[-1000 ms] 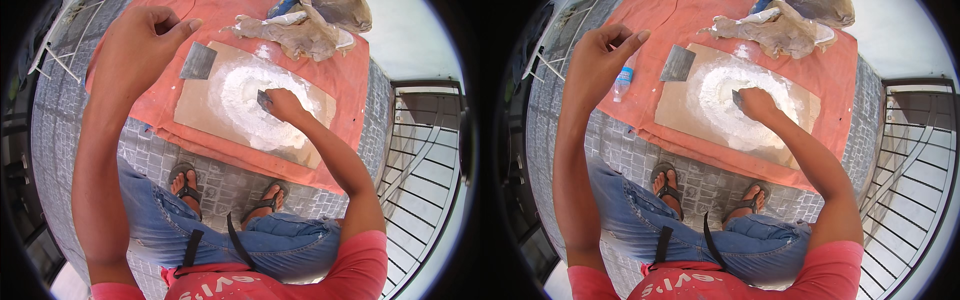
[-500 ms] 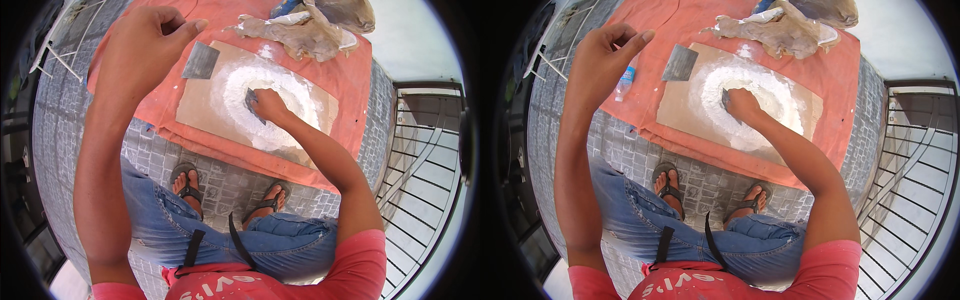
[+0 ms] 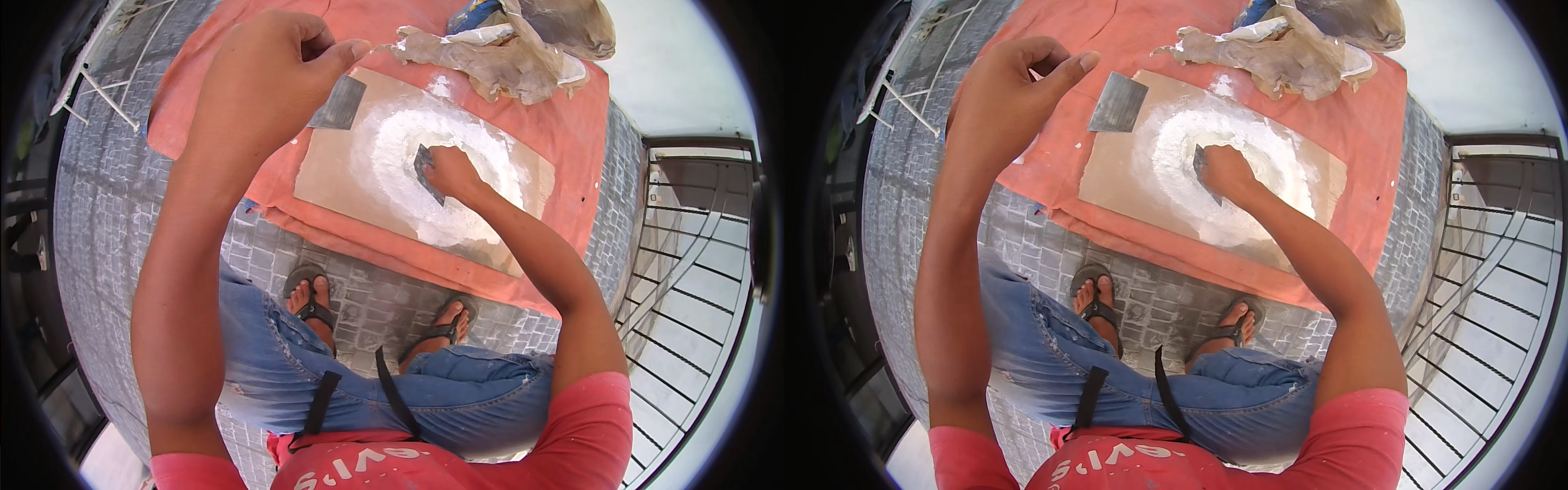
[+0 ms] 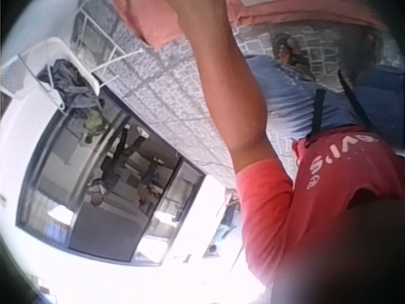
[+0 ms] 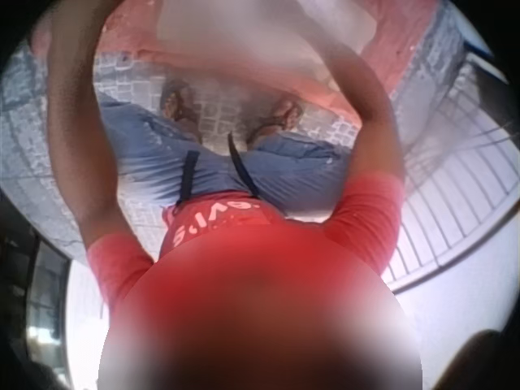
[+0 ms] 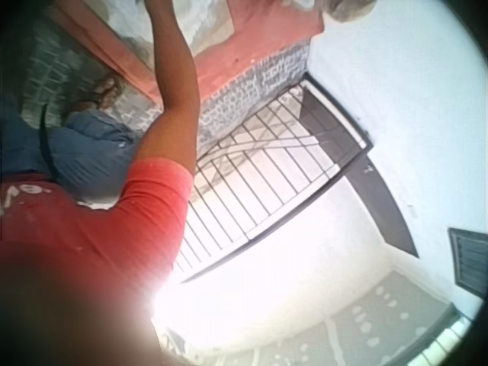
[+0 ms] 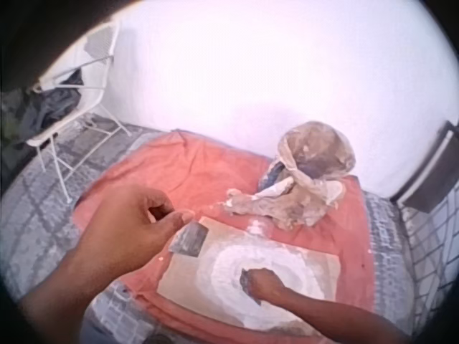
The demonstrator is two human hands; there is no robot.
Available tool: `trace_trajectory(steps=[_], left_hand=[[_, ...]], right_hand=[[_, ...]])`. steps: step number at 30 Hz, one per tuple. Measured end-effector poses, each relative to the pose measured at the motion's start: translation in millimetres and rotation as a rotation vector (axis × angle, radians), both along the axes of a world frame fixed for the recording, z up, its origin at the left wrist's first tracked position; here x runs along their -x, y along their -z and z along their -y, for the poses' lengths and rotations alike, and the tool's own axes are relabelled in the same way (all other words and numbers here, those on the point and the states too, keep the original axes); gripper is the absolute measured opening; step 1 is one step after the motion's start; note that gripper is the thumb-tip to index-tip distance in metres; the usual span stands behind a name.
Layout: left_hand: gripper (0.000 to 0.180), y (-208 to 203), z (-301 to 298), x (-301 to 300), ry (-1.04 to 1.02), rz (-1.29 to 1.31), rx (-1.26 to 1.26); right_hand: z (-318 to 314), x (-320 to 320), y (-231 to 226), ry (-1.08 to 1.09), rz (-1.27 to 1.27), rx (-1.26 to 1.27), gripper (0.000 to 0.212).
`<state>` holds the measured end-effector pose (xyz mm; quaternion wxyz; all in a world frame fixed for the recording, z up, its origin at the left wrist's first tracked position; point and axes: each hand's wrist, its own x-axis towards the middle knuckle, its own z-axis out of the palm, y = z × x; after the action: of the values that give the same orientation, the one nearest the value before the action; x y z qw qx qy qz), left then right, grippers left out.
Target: The person pours water from a plastic bottle onto a pile of white powder on a cardboard sheet and then uses two metal trowels to mix and spread the powder into a paste. The person repeatedly scrapes and folds the mixture, gradually incorporating the water.
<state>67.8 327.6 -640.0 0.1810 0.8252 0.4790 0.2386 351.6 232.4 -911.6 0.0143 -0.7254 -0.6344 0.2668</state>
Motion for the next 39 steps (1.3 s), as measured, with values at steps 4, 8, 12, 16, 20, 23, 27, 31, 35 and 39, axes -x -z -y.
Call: trace_trajectory(steps=[4, 8, 12, 16, 20, 23, 27, 31, 35, 39], left_hand=[[0.045, 0.6, -4.8, 5.0, 0.008, 0.053, 0.013], [0.045, 0.3, -8.4, 11.4, -0.023, -0.028, 0.034], [0.048, 1.2, -7.3, 12.3, -0.016, 0.012, 0.0], [0.049, 0.8, -5.6, 10.9, 0.008, 0.03, 0.009], [0.048, -1.2, -3.5, 13.3, 0.001, 0.039, 0.007], [0.047, -0.5, -2.2, 15.6, -0.004, 0.042, 0.004], [0.046, 3.3, -3.0, 15.8, -0.011, 0.034, -0.035], [0.047, 4.8, -6.3, 13.9, 0.029, 0.07, -0.042], [0.043, 5.8, -8.8, 11.3, -0.001, 0.073, 0.005], [0.043, 6.2, -11.7, 12.1, -0.004, 0.069, 0.014]], right_hand=[[0.6, -5.6, -3.6, 0.001, 0.0, -0.025, 0.03], [-4.4, -14.1, -15.9, 0.039, -0.037, -0.077, 0.032], [-19.4, -13.2, -23.4, 0.101, -0.096, -0.109, 0.036], [-28.4, 3.1, -10.9, 0.169, -0.143, -0.083, 0.037], [-29.4, 13.8, 7.5, 0.2, -0.045, -0.097, 0.035], [-28.0, 10.1, 13.9, 0.174, -0.055, -0.092, 0.035], [-25.6, 2.9, 18.0, 0.155, -0.022, -0.063, 0.034], [-23.4, -0.8, 22.4, 0.18, -0.052, -0.065, 0.038], [-20.0, -1.3, 18.4, 0.182, -0.055, -0.062, 0.036], [-21.9, -2.3, -10.6, 0.123, -0.029, -0.036, 0.036]])
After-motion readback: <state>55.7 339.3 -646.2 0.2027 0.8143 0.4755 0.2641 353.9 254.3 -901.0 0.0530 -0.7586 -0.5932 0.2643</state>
